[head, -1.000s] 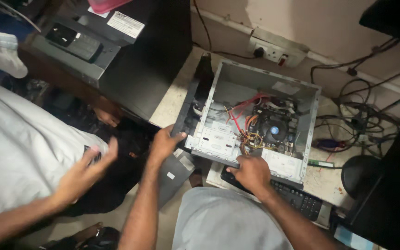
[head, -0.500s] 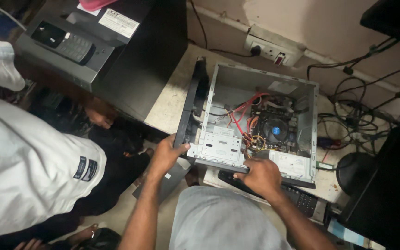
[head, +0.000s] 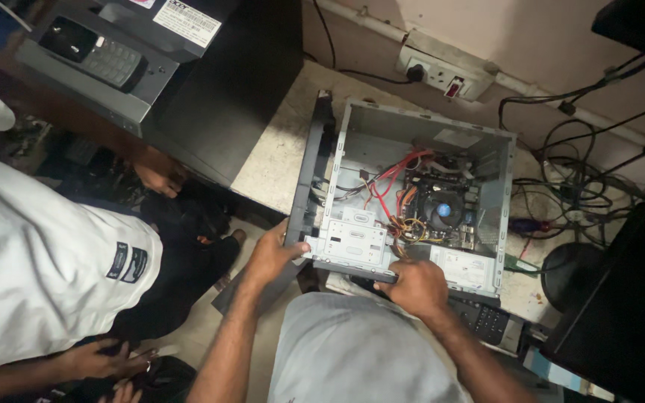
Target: The person works on an open desktop computer case on a workbench. They set down a container of screws, use a screwdriver to fasten components inside the case, reposition the case on the bench, and connect and arrange internal cables by hand.
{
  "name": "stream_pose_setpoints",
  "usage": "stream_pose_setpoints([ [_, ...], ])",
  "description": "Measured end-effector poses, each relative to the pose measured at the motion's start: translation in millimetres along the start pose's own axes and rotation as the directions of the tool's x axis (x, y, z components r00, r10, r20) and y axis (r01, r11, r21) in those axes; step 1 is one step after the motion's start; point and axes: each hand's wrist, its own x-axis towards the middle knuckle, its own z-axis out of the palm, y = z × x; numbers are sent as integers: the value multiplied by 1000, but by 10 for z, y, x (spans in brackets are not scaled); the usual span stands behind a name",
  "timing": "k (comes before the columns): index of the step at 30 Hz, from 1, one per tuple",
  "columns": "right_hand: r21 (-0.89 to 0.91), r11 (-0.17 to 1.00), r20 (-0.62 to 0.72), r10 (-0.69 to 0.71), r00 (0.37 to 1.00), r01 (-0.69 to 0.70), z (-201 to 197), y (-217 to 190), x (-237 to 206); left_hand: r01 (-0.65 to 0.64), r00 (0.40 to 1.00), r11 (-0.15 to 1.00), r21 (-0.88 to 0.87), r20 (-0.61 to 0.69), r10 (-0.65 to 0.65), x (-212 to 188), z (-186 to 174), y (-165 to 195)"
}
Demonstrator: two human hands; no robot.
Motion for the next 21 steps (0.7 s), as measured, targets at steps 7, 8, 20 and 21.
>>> stream_pose_setpoints([
  [7, -30, 999, 1, -43, 999, 43, 62, 31, -14, 83, 996, 991, -109, 31, -80, 49, 10, -216],
  [8, -34, 998, -6, -52, 999, 52, 70, 31, -15, 131, 991, 990, -50, 6, -131, 73, -10, -252],
  [20, -88, 984, -302, -176, 937, 156, 345, 34, -141, 332, 923, 663, -671, 84, -376, 483, 120, -1022],
  [21, -82, 984, -318, -179, 931, 161, 346, 41, -144, 380, 895, 633, -675, 95, -435, 495, 151, -1047],
])
